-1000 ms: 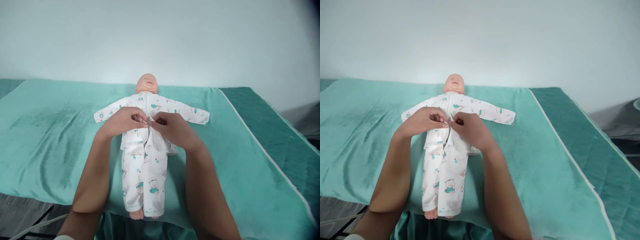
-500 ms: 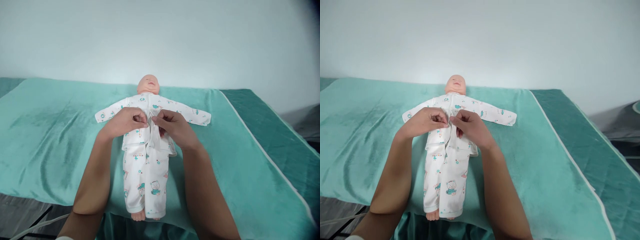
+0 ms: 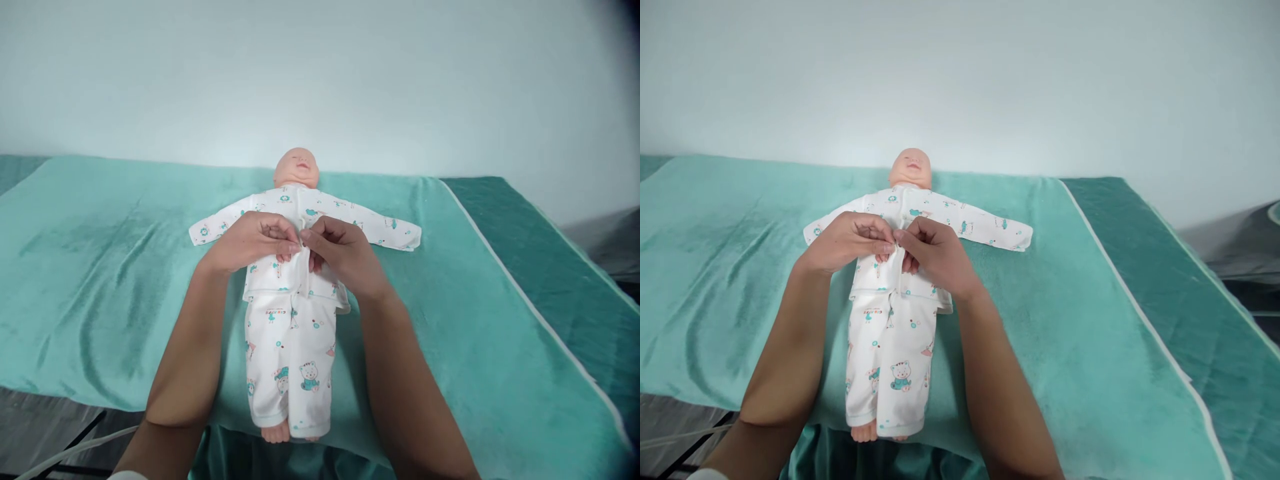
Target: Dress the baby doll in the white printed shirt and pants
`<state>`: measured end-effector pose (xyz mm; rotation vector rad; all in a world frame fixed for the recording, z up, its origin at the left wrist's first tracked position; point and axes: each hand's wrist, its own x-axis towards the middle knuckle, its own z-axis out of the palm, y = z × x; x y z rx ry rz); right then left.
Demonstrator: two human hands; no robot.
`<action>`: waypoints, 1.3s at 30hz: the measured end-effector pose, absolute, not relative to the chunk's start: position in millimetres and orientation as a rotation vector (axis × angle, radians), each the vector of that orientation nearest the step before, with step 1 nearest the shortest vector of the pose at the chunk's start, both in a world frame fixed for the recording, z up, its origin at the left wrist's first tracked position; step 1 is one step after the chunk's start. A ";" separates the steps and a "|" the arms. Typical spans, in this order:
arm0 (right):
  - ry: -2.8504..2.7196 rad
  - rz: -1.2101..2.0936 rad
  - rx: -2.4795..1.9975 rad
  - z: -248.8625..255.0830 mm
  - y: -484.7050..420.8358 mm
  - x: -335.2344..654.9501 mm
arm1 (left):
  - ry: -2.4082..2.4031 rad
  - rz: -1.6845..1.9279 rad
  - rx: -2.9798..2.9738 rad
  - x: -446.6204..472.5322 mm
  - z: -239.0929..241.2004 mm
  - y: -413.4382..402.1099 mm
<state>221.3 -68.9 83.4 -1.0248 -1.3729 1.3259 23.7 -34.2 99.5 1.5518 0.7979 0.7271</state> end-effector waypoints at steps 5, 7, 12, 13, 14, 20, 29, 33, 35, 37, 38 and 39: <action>-1.394 1.329 -1.061 83.6 -69.8 219.8 | 0.789 0.745 1.488 25.3 96.6 -32.8; -1.398 1.329 -1.059 83.4 -70.3 219.5 | 0.778 0.756 1.482 25.8 95.5 -32.5; -1.459 1.344 -1.021 81.9 -69.3 221.7 | 0.761 0.755 1.483 26.8 94.2 -31.7; -1.464 1.351 -1.013 81.9 -68.9 222.3 | 0.759 0.753 1.487 26.8 94.1 -31.5; -1.464 1.359 -1.005 81.9 -68.6 222.9 | 0.756 0.748 1.492 26.7 94.0 -31.3; -1.403 1.406 -0.948 81.5 -67.6 223.3 | 0.731 0.704 1.510 24.4 92.4 -29.5; -1.399 1.402 -0.984 78.2 -67.4 221.1 | 0.721 0.654 1.561 28.0 94.8 -32.8; -1.415 1.406 -1.002 79.6 -68.3 220.7 | 0.729 0.672 1.560 28.1 95.7 -34.2; -1.425 1.398 -1.011 80.2 -68.7 220.4 | 0.733 0.682 1.561 26.6 95.4 -34.1; -1.432 1.387 -1.019 80.7 -68.8 220.1 | 0.715 0.684 1.560 25.2 94.7 -33.6; -1.434 1.384 -1.023 80.9 -68.8 219.8 | 0.699 0.684 1.557 24.7 94.2 -33.3; -1.435 1.383 -1.028 81.1 -68.8 219.6 | 0.680 0.685 1.552 24.3 93.7 -33.0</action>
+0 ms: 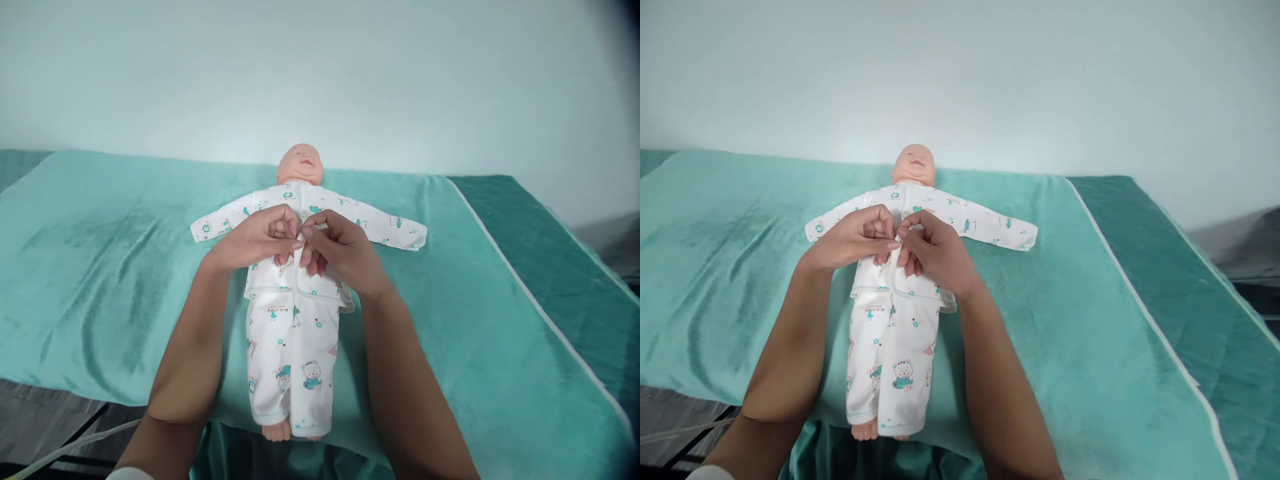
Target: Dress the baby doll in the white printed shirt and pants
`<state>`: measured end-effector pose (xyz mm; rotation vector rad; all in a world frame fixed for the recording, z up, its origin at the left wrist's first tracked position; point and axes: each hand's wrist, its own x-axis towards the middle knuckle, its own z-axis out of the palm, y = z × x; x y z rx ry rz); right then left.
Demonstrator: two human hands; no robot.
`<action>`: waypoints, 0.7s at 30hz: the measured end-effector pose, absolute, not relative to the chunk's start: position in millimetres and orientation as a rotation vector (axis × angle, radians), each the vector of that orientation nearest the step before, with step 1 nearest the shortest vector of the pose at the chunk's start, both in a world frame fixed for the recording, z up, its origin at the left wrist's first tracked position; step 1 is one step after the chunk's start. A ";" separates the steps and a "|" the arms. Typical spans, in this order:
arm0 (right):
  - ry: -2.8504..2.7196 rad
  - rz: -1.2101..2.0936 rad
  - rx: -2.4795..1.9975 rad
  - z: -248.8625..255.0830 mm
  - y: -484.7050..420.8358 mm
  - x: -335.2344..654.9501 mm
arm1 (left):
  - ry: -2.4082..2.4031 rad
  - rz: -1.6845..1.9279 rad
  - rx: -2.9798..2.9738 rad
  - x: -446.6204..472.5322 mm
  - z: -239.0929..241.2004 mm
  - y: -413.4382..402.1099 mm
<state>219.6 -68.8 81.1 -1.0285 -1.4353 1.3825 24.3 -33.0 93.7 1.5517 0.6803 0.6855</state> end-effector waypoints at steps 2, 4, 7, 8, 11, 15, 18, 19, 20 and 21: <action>-1.435 1.386 -1.044 81.5 -68.9 219.0 | 0.651 0.690 1.546 23.9 92.7 -32.0; -1.442 1.392 -1.058 81.9 -69.3 218.6 | 0.637 0.674 1.553 22.7 92.2 -30.7; -1.454 1.381 -1.072 81.9 -70.4 219.5 | 0.610 0.575 1.558 17.2 93.3 -28.8; -1.447 1.367 -1.070 81.5 -70.6 220.4 | 0.590 0.504 1.553 14.5 94.1 -28.5; -1.368 1.305 -1.012 79.7 -69.8 223.9 | 0.527 0.294 1.531 7.9 95.5 -28.6; -1.177 1.082 -0.983 76.5 -65.1 226.2 | 0.591 0.614 1.512 12.7 90.3 -28.0; -1.128 0.845 -1.007 71.1 -60.2 223.8 | 0.732 1.050 1.497 24.4 83.0 -25.7; -1.144 0.790 -1.012 68.2 -58.4 222.3 | 0.780 1.153 1.508 28.1 80.9 -24.9; -1.172 0.753 -1.027 64.8 -56.6 220.8 | 0.821 1.230 1.531 31.3 79.2 -24.3; -1.210 0.734 -1.057 61.2 -54.8 219.3 | 0.858 1.287 1.567 33.8 77.8 -23.7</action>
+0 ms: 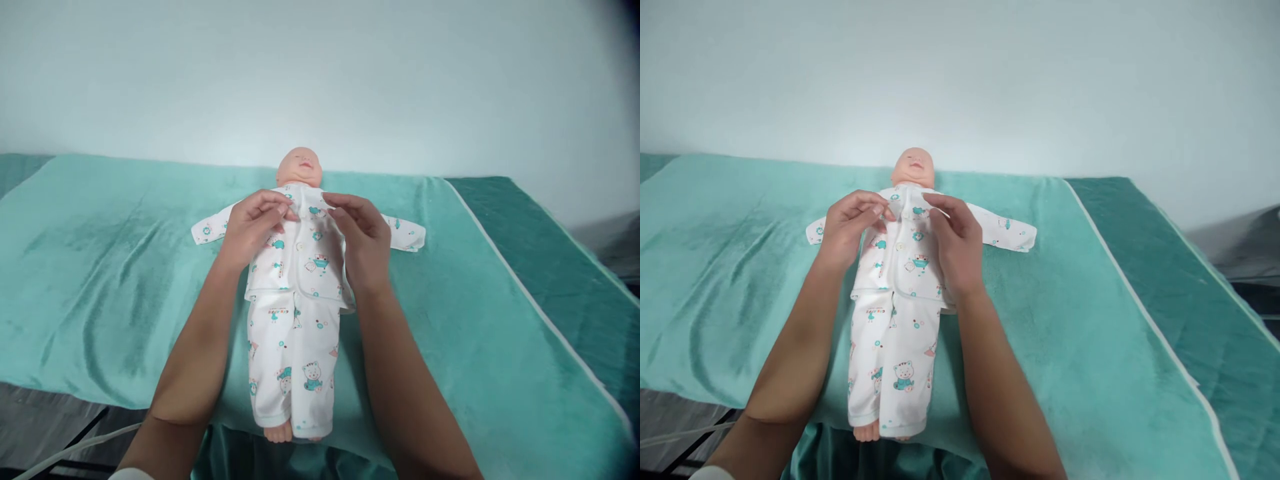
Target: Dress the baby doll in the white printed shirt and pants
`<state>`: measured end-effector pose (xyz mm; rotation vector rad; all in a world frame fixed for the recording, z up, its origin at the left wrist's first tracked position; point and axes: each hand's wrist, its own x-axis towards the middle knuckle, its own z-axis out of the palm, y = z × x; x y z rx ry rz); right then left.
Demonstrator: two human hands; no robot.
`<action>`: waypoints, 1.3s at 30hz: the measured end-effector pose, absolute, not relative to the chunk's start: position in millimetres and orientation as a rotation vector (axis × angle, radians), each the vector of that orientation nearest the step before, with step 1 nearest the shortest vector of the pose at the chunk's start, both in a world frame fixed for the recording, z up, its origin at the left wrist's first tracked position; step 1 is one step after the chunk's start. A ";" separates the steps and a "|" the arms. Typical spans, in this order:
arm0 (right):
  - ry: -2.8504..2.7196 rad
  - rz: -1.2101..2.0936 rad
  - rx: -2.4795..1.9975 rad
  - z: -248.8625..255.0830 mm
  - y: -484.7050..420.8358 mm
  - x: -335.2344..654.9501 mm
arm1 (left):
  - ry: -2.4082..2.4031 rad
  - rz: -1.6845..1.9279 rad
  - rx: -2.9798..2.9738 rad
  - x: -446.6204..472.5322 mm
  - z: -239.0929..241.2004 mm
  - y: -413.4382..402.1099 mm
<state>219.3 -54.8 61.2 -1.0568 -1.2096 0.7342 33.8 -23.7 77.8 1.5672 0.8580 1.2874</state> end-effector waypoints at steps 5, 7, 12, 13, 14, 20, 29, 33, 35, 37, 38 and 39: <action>-1.554 0.637 -1.235 46.9 -48.1 217.7 | 0.957 1.371 1.941 40.5 69.1 -16.9; -1.693 0.606 -1.216 45.9 -47.0 220.1 | 0.942 1.311 2.112 42.4 63.9 -12.1; -1.785 0.580 -1.188 48.0 -46.0 223.6 | 1.008 1.074 2.306 45.5 57.0 -4.1; -1.781 0.566 -1.192 47.8 -45.3 223.3 | 1.036 1.055 2.306 45.8 56.9 -3.5; -1.774 0.551 -1.201 47.2 -44.3 222.8 | 1.056 1.049 2.300 45.9 56.9 -3.2; -1.765 0.466 -1.270 42.9 -30.7 220.5 | 1.090 1.066 2.271 47.0 56.3 -3.5; -1.834 0.328 -1.239 47.3 -6.3 223.4 | 1.138 0.995 2.302 48.4 55.8 -1.2; -1.821 0.316 -1.250 45.9 -7.9 223.2 | 1.188 0.980 2.265 49.2 55.9 2.5; -1.797 0.319 -1.261 45.0 -9.5 222.3 | 1.198 0.991 2.253 49.6 56.2 3.1; -1.774 0.333 -1.276 44.0 -10.2 221.6 | 1.204 1.001 2.252 50.0 56.6 2.8; -1.764 0.340 -1.285 43.4 -10.2 221.6 | 1.208 1.004 2.254 50.2 56.7 2.4; -1.759 0.347 -1.293 42.7 -9.9 221.7 | 1.213 1.005 2.255 50.3 56.8 2.0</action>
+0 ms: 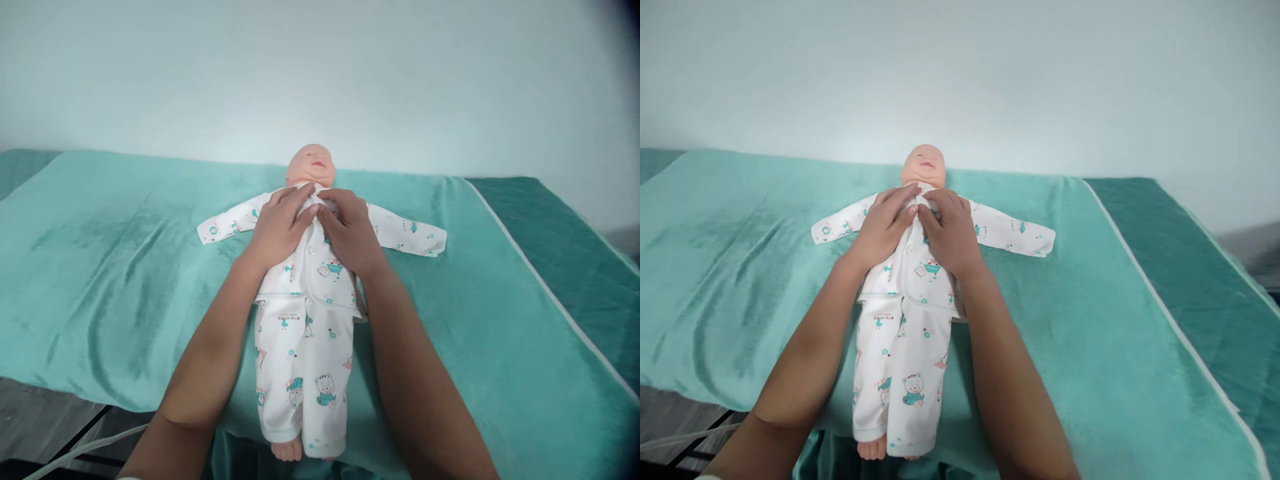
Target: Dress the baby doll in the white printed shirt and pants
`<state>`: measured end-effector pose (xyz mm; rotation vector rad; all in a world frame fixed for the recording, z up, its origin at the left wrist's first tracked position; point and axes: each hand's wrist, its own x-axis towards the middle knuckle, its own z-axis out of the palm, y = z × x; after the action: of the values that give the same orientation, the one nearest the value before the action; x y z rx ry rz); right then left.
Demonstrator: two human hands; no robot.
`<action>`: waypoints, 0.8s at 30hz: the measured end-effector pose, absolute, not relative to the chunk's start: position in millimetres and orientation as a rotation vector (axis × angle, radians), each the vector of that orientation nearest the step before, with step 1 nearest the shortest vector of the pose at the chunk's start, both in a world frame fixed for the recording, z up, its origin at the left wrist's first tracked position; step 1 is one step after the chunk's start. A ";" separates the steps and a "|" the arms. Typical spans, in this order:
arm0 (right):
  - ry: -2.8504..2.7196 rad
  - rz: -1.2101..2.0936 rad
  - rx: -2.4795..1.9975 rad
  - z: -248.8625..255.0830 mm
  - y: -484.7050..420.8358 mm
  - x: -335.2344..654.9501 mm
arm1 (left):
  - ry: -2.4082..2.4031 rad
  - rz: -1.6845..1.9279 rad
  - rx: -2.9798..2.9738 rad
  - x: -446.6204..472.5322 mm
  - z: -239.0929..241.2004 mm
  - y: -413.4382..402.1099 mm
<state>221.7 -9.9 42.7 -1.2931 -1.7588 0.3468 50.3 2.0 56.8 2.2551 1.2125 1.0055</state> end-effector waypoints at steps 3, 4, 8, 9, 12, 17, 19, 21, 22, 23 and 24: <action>-1.766 0.373 -1.305 41.1 -7.7 223.5 | 1.220 1.006 2.255 50.3 56.8 1.2; -1.771 0.386 -1.307 40.8 -6.8 224.4 | 1.219 1.007 2.252 50.3 56.7 1.0; -1.817 0.441 -1.316 40.6 -4.7 227.7 | 1.219 1.010 2.242 49.9 56.0 0.8; -1.835 0.451 -1.310 40.5 -4.6 228.1 | 1.219 1.012 2.240 49.8 55.7 0.8; -1.837 0.476 -1.284 38.8 -4.7 228.4 | 1.194 1.045 2.230 49.9 54.5 1.1; -1.698 0.589 -1.247 29.4 -0.2 232.4 | 1.179 1.182 2.187 46.4 44.7 7.1; -1.670 0.610 -1.275 22.3 4.0 238.1 | 1.244 1.199 2.183 40.3 36.3 10.8; -1.667 0.546 -1.360 12.7 8.2 245.7 | 1.386 1.183 2.177 30.1 26.5 12.5; -1.670 0.483 -1.421 7.2 9.5 250.0 | 1.484 1.159 2.174 23.6 21.7 11.9; -1.675 0.407 -1.490 1.6 9.8 254.4 | 1.588 1.121 2.181 16.4 17.2 10.2; -1.677 0.323 -1.564 -3.8 8.8 259.1 | 1.682 1.070 2.204 8.5 13.2 7.4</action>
<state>259.1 8.8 -3.8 -1.5638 -1.6773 0.3227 8.5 7.4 13.2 2.2035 1.6817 1.0700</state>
